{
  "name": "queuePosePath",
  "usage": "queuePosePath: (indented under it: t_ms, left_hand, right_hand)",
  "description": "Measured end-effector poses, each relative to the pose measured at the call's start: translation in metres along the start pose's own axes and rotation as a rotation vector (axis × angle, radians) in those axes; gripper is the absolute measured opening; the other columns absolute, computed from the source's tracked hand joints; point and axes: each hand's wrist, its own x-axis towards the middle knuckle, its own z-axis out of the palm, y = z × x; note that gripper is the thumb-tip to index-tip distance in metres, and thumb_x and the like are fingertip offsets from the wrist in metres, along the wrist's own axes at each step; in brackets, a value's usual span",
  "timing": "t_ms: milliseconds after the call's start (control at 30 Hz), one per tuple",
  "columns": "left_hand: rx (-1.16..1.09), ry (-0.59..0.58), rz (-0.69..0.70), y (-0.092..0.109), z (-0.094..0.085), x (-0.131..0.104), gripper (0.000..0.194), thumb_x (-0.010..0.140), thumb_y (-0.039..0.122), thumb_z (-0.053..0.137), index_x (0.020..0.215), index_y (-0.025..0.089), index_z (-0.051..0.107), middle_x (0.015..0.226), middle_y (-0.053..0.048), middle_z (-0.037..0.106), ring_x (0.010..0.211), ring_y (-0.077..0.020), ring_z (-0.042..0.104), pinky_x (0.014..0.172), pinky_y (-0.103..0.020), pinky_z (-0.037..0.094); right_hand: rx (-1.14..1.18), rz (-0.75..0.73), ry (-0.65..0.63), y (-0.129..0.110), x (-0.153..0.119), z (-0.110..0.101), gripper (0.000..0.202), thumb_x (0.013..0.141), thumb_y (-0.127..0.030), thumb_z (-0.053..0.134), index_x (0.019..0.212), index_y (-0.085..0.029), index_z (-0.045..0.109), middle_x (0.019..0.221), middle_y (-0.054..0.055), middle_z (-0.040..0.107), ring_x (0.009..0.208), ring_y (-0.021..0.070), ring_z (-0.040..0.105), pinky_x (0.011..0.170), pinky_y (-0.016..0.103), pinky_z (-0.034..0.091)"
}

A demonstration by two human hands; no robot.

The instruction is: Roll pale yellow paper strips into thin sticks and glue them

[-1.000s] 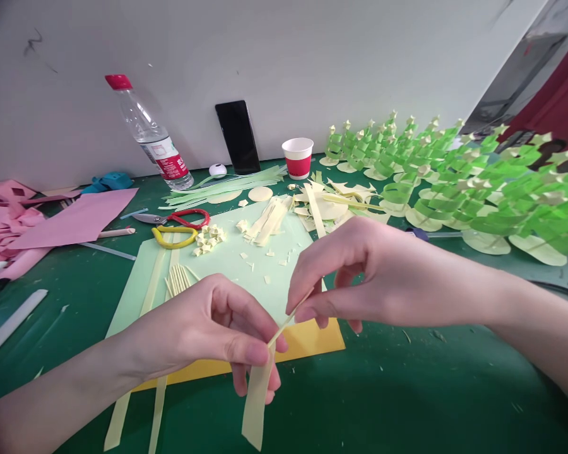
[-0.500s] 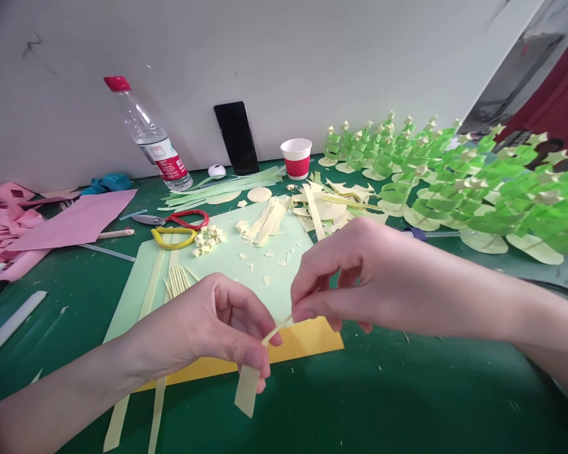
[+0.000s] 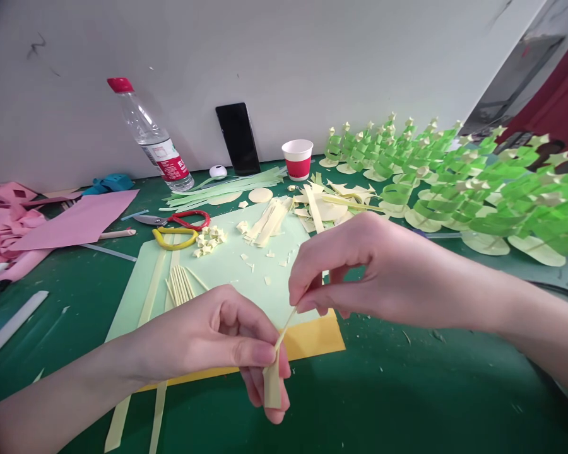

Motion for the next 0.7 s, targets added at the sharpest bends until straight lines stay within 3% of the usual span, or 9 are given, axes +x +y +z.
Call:
queuePosePath:
  t_ms: [133, 233, 300, 400, 467, 533, 633, 700]
  left_hand:
    - [-0.042, 0.129, 0.071, -0.001, 0.002, 0.001, 0.009, 0.072, 0.022, 0.077, 0.067, 0.016, 0.073, 0.064, 0.003, 0.071, 0.062, -0.0080, 0.066, 0.067, -0.018, 0.052]
    - [-0.049, 0.231, 0.223, -0.001, 0.002, 0.001, 0.010, 0.068, 0.016, 0.078, 0.062, 0.021, 0.073, 0.074, 0.005, 0.071, 0.074, -0.0083, 0.065, 0.072, -0.019, 0.051]
    - [-0.027, 0.282, 0.356, -0.003, 0.003, 0.002, 0.016, 0.065, 0.010, 0.078, 0.059, 0.024, 0.073, 0.083, 0.006, 0.069, 0.089, -0.0095, 0.063, 0.080, -0.020, 0.051]
    - [0.025, 0.354, 0.490, -0.008, 0.003, 0.004, 0.025, 0.060, 0.004, 0.078, 0.057, 0.028, 0.074, 0.088, 0.005, 0.063, 0.100, -0.0112, 0.058, 0.091, -0.023, 0.047]
    - [0.027, 0.364, 0.513, -0.012, 0.003, 0.005, 0.028, 0.059, 0.002, 0.078, 0.057, 0.029, 0.074, 0.086, 0.004, 0.059, 0.097, -0.0132, 0.056, 0.089, -0.026, 0.049]
    - [0.036, 0.337, 0.528, -0.015, 0.004, 0.006, 0.027, 0.061, 0.004, 0.079, 0.059, 0.030, 0.075, 0.079, 0.001, 0.057, 0.098, -0.0166, 0.053, 0.082, -0.028, 0.051]
    - [0.093, 0.342, 0.616, -0.018, 0.006, 0.008, 0.015, 0.063, 0.021, 0.085, 0.058, 0.031, 0.074, 0.071, 0.000, 0.058, 0.099, -0.0176, 0.047, 0.084, -0.027, 0.048]
    - [0.125, 0.350, 0.671, -0.020, 0.005, 0.009, 0.011, 0.064, 0.035, 0.084, 0.059, 0.033, 0.075, 0.072, 0.001, 0.058, 0.098, -0.0164, 0.045, 0.089, -0.026, 0.045]
  right_hand:
    - [-0.071, -0.134, 0.182, 0.000, 0.002, -0.001, 0.003, 0.082, -0.027, 0.067, 0.080, -0.026, 0.070, 0.079, -0.005, 0.068, 0.063, 0.0035, 0.060, 0.052, 0.008, 0.047]
    - [-0.067, -0.073, 0.362, -0.003, 0.004, 0.003, 0.009, 0.081, -0.031, 0.067, 0.083, -0.023, 0.068, 0.077, -0.003, 0.066, 0.054, 0.0045, 0.056, 0.046, 0.012, 0.046]
    - [-0.050, -0.013, 0.406, -0.005, 0.005, 0.009, 0.015, 0.082, -0.035, 0.064, 0.078, -0.021, 0.067, 0.068, -0.003, 0.063, 0.046, 0.0034, 0.049, 0.039, 0.012, 0.039]
    - [0.027, 0.033, 0.276, -0.007, 0.007, 0.018, 0.020, 0.085, -0.036, 0.059, 0.076, -0.021, 0.069, 0.060, -0.003, 0.059, 0.045, 0.0032, 0.043, 0.036, 0.012, 0.032]
    - [0.130, 0.087, 0.172, -0.006, 0.006, 0.023, 0.022, 0.087, -0.037, 0.056, 0.079, -0.022, 0.070, 0.059, -0.002, 0.057, 0.045, 0.0036, 0.041, 0.036, 0.013, 0.030]
    - [0.236, 0.141, 0.158, -0.004, 0.006, 0.026, 0.023, 0.087, -0.038, 0.057, 0.080, -0.021, 0.071, 0.057, -0.002, 0.053, 0.046, 0.0040, 0.038, 0.037, 0.014, 0.027]
    - [0.341, 0.218, 0.156, -0.003, 0.003, 0.026, 0.015, 0.081, -0.034, 0.065, 0.076, -0.020, 0.070, 0.055, -0.003, 0.051, 0.046, 0.0038, 0.035, 0.037, 0.015, 0.022]
    - [0.409, 0.250, 0.063, -0.005, 0.002, 0.025, 0.014, 0.081, -0.031, 0.064, 0.076, -0.019, 0.070, 0.059, -0.002, 0.054, 0.048, 0.0038, 0.035, 0.039, 0.015, 0.023]
